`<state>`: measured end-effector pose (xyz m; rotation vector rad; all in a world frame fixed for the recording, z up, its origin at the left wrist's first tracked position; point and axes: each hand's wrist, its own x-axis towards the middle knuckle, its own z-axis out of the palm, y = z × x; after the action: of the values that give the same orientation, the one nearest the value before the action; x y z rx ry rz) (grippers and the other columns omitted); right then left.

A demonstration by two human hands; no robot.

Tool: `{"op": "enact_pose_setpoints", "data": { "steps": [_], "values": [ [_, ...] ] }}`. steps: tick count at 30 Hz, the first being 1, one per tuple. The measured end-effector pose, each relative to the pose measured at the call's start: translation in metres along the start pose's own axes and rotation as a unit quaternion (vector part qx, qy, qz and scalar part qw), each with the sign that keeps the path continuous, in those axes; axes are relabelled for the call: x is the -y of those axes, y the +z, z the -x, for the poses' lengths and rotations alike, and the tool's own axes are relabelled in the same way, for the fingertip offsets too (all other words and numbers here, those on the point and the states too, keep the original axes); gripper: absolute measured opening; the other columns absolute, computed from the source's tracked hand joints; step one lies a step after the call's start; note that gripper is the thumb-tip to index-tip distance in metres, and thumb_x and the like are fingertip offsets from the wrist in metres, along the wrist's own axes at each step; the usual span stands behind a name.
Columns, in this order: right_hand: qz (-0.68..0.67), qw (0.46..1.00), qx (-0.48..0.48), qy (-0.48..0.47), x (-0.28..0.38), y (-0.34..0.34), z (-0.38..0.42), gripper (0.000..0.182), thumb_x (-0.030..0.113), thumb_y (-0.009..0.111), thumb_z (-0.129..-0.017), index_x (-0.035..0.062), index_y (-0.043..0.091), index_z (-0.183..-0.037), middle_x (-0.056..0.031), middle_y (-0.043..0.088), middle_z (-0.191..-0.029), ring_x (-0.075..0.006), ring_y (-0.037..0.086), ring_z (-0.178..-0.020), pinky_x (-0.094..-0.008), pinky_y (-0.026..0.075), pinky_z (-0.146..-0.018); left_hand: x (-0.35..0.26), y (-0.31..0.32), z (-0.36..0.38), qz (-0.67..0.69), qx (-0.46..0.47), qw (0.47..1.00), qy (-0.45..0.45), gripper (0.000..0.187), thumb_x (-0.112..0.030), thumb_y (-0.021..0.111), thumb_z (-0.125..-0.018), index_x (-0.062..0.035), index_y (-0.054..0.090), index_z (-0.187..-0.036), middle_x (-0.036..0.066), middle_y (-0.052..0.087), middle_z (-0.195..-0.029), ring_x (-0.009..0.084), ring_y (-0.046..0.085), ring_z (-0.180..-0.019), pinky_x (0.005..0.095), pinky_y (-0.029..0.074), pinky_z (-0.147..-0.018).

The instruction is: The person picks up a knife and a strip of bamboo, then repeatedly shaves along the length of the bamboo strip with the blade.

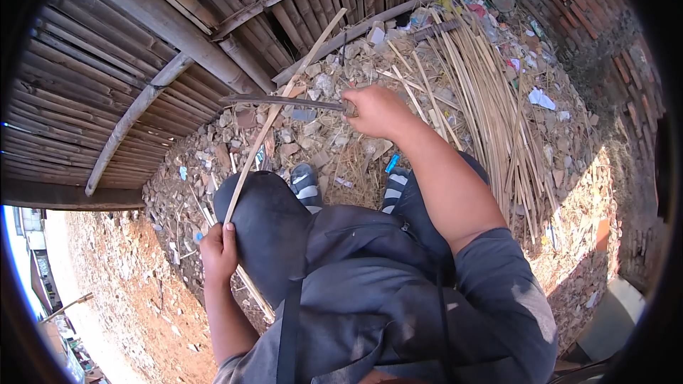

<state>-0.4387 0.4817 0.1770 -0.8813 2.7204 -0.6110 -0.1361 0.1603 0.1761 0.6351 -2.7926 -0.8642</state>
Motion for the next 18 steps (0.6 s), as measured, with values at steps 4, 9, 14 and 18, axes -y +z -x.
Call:
{"op": "enact_pose_setpoints", "data": {
  "steps": [4, 9, 14, 18],
  "values": [
    [0.019, 0.997, 0.017, -0.069, 0.018, 0.0, 0.003, 0.036, 0.026, 0.076, -0.084, 0.0118, 0.07, -0.117, -0.0198, 0.073, -0.102, -0.0394, 0.071, -0.099, -0.0511, 0.057, -0.085, 0.003, -0.002, 0.0, 0.011, 0.008, 1.0, 0.016, 0.049, -0.033, 0.058, -0.107, 0.0006, 0.048, -0.072, 0.011, 0.045, -0.055, 0.0154, 0.039, -0.055, 0.0377, 0.036, -0.051],
    [-0.036, 0.996, -0.079, 0.029, -0.027, 0.015, -0.014, 0.038, 0.031, 0.076, -0.086, 0.0133, 0.07, -0.119, -0.0199, 0.073, -0.095, -0.04, 0.071, -0.092, -0.0507, 0.056, -0.083, 0.006, -0.004, -0.002, 0.028, 0.026, 0.999, 0.006, 0.05, -0.035, 0.057, -0.107, 0.0009, 0.049, -0.072, 0.011, 0.046, -0.056, 0.0158, 0.04, -0.056, 0.0378, 0.037, -0.052],
    [-0.029, 0.996, -0.073, -0.034, -0.008, 0.023, -0.009, 0.035, 0.03, 0.076, -0.085, 0.0133, 0.07, -0.116, -0.02, 0.073, -0.096, -0.0397, 0.071, -0.094, -0.0507, 0.056, -0.083, -0.002, -0.01, -0.002, -0.001, 0.043, 0.999, -0.005, 0.051, -0.036, 0.055, -0.108, 0.001, 0.05, -0.074, 0.012, 0.047, -0.057, 0.0183, 0.043, -0.055, 0.0385, 0.038, -0.054],
    [0.019, 0.995, -0.012, -0.1, 0.014, 0.011, -0.002, 0.034, 0.027, 0.076, -0.082, 0.0124, 0.068, -0.112, -0.0194, 0.073, -0.095, -0.0405, 0.07, -0.094, -0.0512, 0.056, -0.082, -0.006, -0.018, -0.001, -0.009, 0.063, 0.998, 0.006, 0.051, -0.037, 0.055, -0.108, 0.0009, 0.051, -0.074, 0.013, 0.048, -0.057, 0.0195, 0.044, -0.055, 0.0393, 0.039, -0.054]
  ]
}}
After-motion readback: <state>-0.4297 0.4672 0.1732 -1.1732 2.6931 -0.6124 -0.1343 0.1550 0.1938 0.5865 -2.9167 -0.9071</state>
